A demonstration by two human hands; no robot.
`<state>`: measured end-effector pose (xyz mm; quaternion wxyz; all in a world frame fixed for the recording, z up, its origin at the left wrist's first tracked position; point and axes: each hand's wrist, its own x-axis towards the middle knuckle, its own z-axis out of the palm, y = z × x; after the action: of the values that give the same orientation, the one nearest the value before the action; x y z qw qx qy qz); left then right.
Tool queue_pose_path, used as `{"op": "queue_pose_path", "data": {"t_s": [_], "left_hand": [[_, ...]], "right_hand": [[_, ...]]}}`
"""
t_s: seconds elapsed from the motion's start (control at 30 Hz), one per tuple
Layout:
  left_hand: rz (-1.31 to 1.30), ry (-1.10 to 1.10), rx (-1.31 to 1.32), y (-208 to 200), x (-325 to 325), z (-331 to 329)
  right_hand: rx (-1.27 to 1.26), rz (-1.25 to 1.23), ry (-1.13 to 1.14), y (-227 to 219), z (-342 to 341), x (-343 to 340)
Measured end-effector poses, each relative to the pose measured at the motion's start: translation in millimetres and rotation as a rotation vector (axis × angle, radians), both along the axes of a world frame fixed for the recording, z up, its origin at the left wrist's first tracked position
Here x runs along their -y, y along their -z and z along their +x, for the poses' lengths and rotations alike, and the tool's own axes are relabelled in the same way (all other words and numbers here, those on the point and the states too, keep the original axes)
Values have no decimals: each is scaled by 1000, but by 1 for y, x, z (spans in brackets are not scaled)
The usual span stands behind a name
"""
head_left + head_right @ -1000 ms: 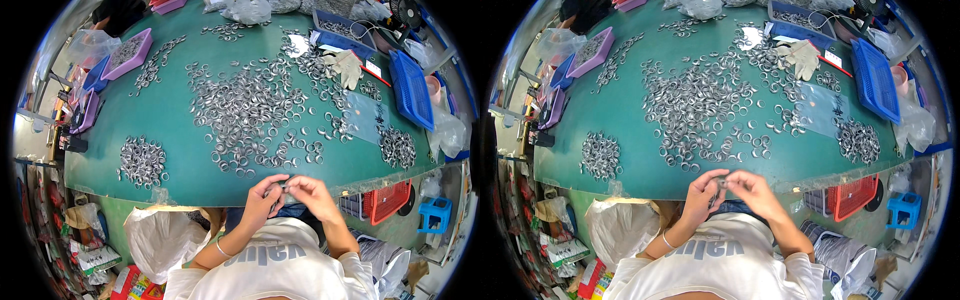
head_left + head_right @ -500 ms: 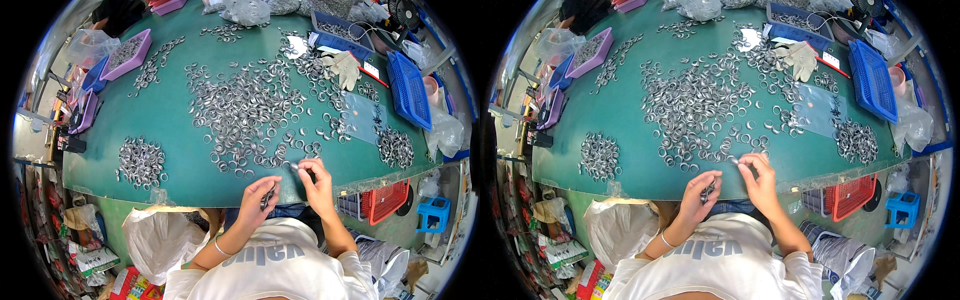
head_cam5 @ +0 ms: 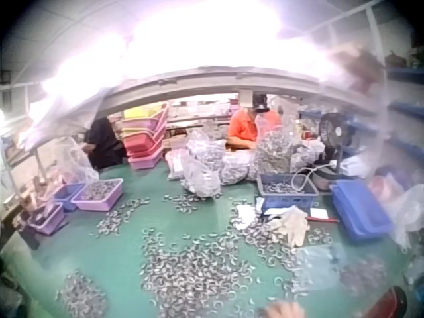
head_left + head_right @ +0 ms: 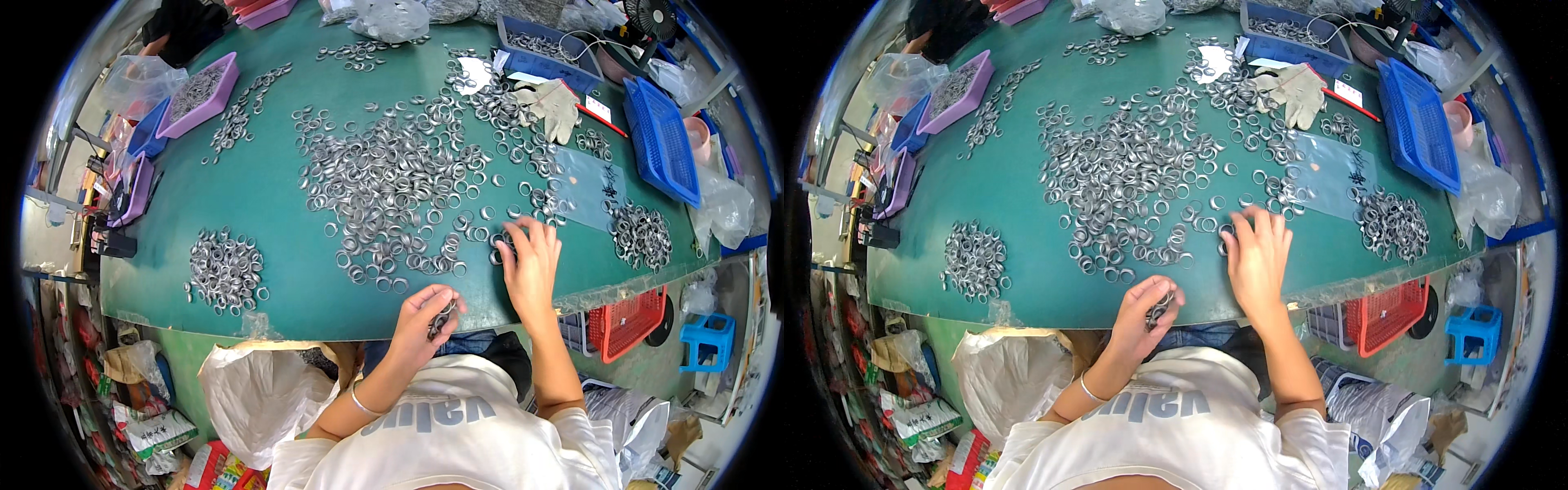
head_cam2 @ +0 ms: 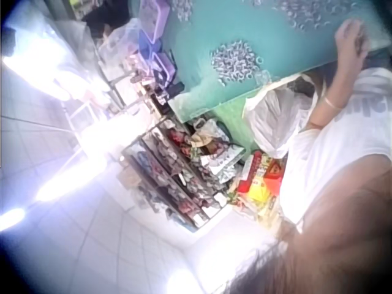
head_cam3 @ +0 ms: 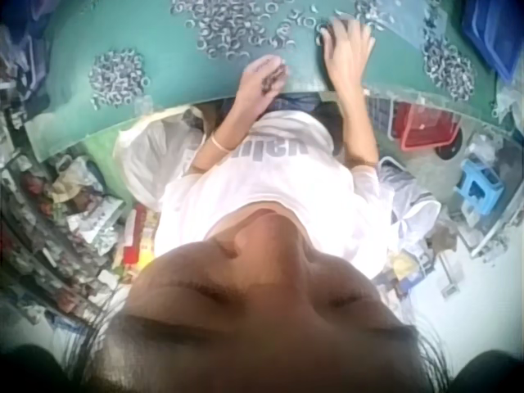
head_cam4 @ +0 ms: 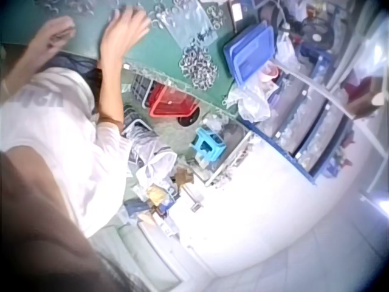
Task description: The person sorts small metal rings on a green table by hand, picking them up and moving them into groups or containers.
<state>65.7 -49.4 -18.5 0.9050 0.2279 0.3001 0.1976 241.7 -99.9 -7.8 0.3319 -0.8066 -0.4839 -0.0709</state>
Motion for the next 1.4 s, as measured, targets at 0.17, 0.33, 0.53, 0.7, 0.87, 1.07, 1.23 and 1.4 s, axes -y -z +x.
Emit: {"op": "queue_pose_path", "data": {"t_s": [0.17,0.33,0.53,0.7,0.87,1.07,1.23,1.4], "left_hand": [[2,-21,-18,-1,2,1],[343,-8,-162,-9,10,8],[518,45,-215,-9,9,6],[-95,10,130,5,0,1],[-244,49,275,11,-2,3],[-177,35,217,10,0,4],[15,50,-7,-1,5,9],[275,101,-74,-2,8,10]], "right_hand": [[31,-46,-34,7,-1,3],[-1209,96,-171,13,-32,30],[-1147,-6,-472,-10,-30,42],[-298,82,-209,-8,7,25],[4,-49,-57,12,25,6],[-445,129,-15,11,18,15],[-1409,197,-260,6,-15,41],[-1477,125,-335,6,-40,48]]}}
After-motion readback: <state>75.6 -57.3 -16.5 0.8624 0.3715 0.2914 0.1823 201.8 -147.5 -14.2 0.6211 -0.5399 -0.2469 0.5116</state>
